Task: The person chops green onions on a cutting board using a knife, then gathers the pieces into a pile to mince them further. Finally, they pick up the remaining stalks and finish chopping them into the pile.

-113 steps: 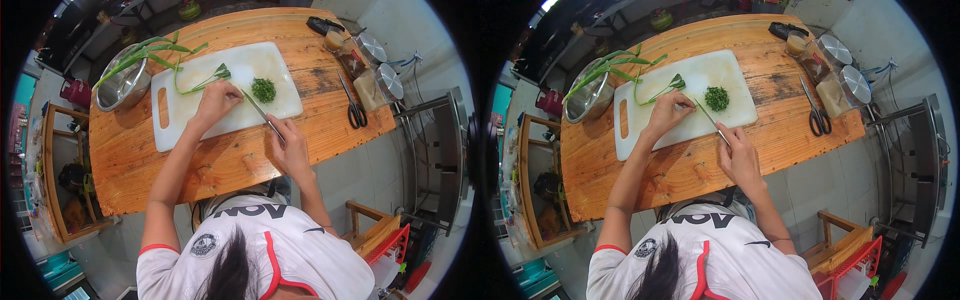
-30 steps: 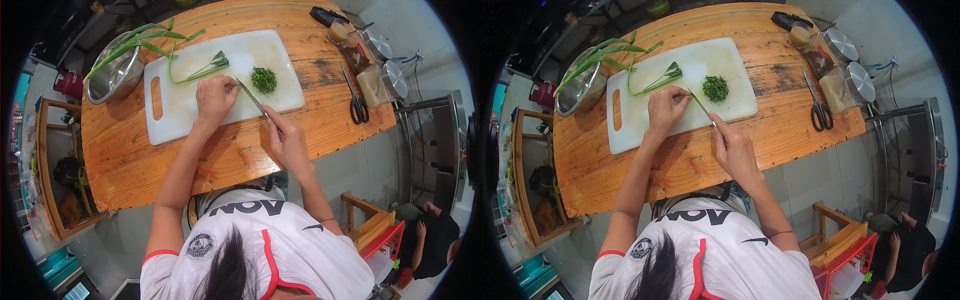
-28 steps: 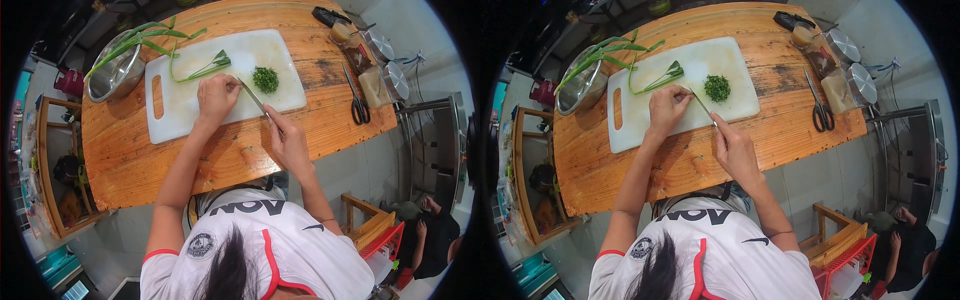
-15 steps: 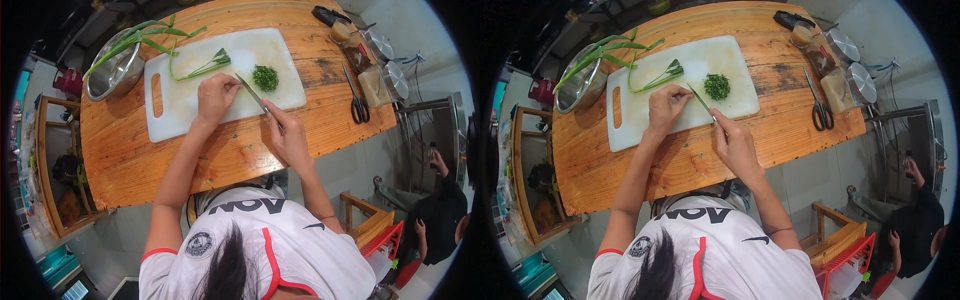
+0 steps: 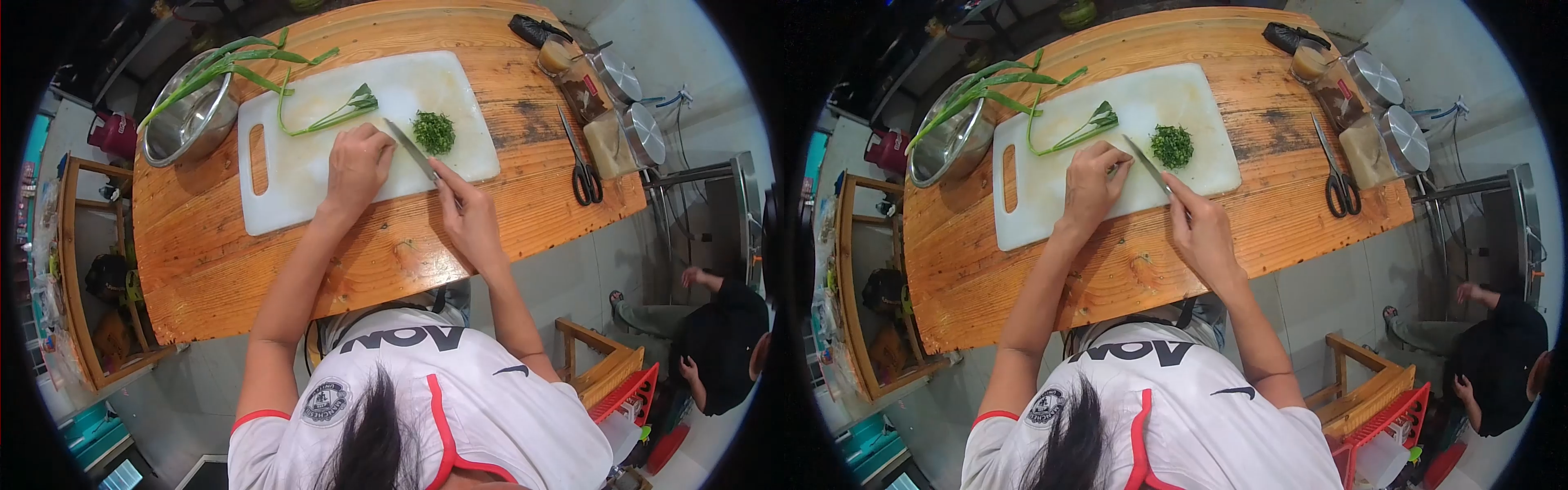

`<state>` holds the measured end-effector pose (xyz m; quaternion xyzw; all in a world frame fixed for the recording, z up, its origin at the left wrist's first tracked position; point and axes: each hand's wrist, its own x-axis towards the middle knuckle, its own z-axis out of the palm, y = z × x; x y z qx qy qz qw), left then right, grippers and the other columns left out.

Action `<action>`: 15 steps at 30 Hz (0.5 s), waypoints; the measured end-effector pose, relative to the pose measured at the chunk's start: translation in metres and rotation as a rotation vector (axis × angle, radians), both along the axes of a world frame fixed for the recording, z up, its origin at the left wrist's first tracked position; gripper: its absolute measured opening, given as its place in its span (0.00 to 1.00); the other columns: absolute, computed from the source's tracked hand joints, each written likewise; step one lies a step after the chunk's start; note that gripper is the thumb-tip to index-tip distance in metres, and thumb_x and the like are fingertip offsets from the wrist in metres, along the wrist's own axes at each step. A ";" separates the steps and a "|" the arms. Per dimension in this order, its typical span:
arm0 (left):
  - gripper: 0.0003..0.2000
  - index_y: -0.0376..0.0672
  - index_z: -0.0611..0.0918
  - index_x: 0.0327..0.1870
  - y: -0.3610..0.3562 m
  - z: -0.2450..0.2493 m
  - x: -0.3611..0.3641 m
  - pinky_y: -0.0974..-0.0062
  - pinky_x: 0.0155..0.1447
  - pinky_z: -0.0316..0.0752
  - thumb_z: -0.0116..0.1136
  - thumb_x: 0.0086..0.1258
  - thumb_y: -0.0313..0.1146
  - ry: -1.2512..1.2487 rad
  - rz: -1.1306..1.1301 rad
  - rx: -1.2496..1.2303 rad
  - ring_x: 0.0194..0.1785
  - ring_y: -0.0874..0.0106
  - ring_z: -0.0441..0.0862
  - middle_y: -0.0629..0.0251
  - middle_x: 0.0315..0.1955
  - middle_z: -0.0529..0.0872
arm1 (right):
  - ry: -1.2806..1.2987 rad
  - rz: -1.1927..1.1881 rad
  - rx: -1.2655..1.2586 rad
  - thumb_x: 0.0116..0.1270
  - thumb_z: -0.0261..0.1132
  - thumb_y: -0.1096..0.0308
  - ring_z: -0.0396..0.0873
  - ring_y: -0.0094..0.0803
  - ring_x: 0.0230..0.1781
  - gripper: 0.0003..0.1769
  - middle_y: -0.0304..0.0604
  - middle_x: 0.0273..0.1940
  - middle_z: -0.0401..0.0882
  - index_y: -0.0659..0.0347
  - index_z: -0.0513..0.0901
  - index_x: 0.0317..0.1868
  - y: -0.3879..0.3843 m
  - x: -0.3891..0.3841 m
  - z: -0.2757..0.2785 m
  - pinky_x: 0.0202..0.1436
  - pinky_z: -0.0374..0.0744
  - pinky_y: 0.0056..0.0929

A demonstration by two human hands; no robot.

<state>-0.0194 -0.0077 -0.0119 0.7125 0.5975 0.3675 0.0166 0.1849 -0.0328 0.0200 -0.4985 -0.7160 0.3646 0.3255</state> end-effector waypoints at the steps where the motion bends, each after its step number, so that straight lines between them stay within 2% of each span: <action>1: 0.04 0.38 0.89 0.35 -0.001 -0.001 0.000 0.67 0.44 0.75 0.70 0.61 0.26 -0.003 0.001 0.010 0.33 0.62 0.82 0.60 0.31 0.86 | -0.023 -0.018 -0.064 0.73 0.61 0.76 0.83 0.52 0.29 0.18 0.64 0.34 0.83 0.62 0.83 0.62 -0.003 0.003 0.004 0.35 0.78 0.40; 6: 0.04 0.39 0.89 0.34 0.000 -0.001 0.002 0.67 0.45 0.75 0.70 0.60 0.28 0.007 0.017 -0.002 0.34 0.62 0.83 0.62 0.30 0.87 | 0.015 0.034 0.051 0.74 0.60 0.76 0.82 0.52 0.28 0.18 0.64 0.34 0.83 0.65 0.83 0.62 -0.009 0.010 0.002 0.35 0.78 0.40; 9: 0.06 0.39 0.91 0.35 0.004 0.003 0.000 0.69 0.44 0.79 0.70 0.61 0.30 -0.041 0.098 -0.142 0.35 0.66 0.87 0.63 0.32 0.90 | -0.037 0.068 0.088 0.74 0.61 0.76 0.81 0.53 0.27 0.19 0.62 0.31 0.82 0.65 0.82 0.63 -0.012 0.008 0.006 0.35 0.78 0.41; 12: 0.05 0.44 0.92 0.34 0.007 0.009 0.000 0.69 0.45 0.80 0.70 0.61 0.31 -0.238 0.137 -0.275 0.36 0.66 0.89 0.63 0.30 0.92 | -0.060 0.080 0.131 0.73 0.61 0.77 0.80 0.53 0.27 0.20 0.60 0.29 0.81 0.64 0.81 0.64 -0.013 0.005 0.003 0.35 0.77 0.42; 15: 0.06 0.43 0.92 0.35 0.008 0.012 -0.002 0.69 0.42 0.82 0.70 0.61 0.32 -0.242 0.153 -0.342 0.34 0.66 0.91 0.61 0.30 0.92 | -0.059 0.072 0.146 0.72 0.61 0.77 0.81 0.52 0.28 0.20 0.60 0.30 0.80 0.64 0.81 0.64 -0.013 -0.004 -0.007 0.35 0.77 0.42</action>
